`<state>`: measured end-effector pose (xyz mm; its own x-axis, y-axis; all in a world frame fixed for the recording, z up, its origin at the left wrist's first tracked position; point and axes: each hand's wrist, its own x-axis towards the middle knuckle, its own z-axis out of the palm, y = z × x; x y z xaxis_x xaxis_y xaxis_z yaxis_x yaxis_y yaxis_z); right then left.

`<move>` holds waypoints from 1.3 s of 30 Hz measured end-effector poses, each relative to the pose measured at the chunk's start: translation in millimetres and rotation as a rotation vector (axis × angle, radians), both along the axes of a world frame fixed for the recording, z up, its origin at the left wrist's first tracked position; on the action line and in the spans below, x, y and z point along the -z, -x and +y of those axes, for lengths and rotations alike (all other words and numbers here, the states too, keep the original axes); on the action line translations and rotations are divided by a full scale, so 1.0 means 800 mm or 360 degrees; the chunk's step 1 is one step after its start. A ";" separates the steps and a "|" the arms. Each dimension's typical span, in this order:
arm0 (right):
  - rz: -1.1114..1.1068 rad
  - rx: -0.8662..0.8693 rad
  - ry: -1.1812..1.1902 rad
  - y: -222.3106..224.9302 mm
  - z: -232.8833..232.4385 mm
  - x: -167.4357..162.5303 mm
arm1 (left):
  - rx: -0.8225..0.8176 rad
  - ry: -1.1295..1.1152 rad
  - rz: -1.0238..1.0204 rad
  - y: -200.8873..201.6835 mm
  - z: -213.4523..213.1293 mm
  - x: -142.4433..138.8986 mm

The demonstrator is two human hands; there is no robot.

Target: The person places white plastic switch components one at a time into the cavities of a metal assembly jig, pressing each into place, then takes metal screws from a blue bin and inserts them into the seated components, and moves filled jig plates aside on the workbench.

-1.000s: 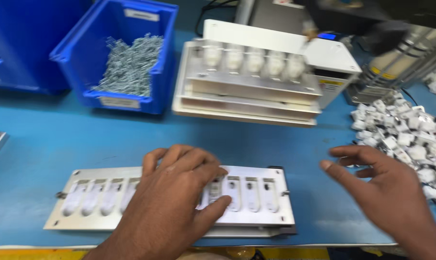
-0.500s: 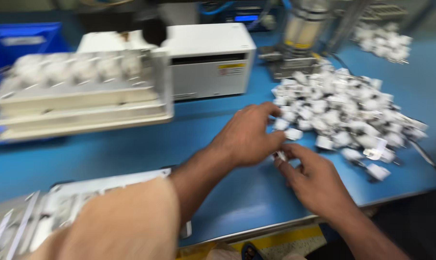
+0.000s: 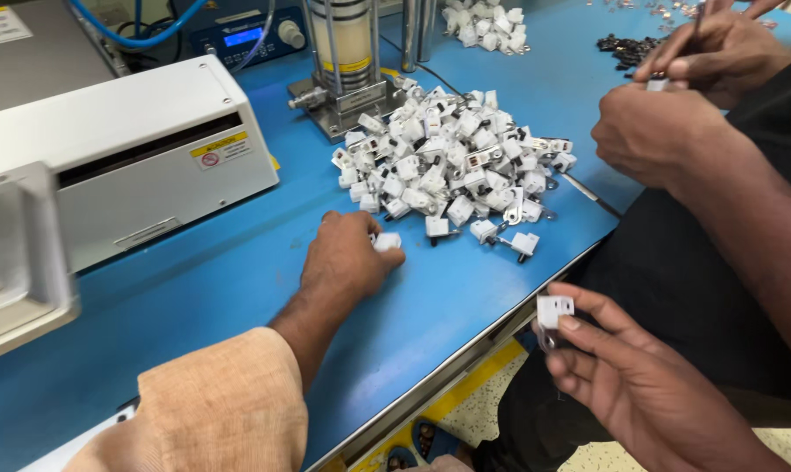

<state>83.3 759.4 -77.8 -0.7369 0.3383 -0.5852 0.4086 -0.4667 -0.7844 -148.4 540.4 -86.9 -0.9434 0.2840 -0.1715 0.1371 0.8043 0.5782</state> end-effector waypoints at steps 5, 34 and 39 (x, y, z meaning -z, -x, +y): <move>0.0425 -0.0214 0.0121 0.042 -0.037 -0.019 | -0.0434 -0.1357 -0.0779 -0.019 -0.023 -0.069; 0.0988 -0.1710 -0.1722 0.112 -0.425 -0.058 | -0.1002 -0.1526 -0.1245 -0.266 -0.437 -0.114; 0.0701 -0.1613 -0.0679 0.089 -0.398 -0.069 | -0.0820 -0.1675 -0.1173 -0.262 -0.414 -0.108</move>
<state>12.5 440.8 -22.9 -0.8910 -0.4097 -0.1953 0.0972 0.2481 -0.9638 61.2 209.6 -0.1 -0.7664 0.2402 -0.5958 -0.6387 -0.1853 0.7468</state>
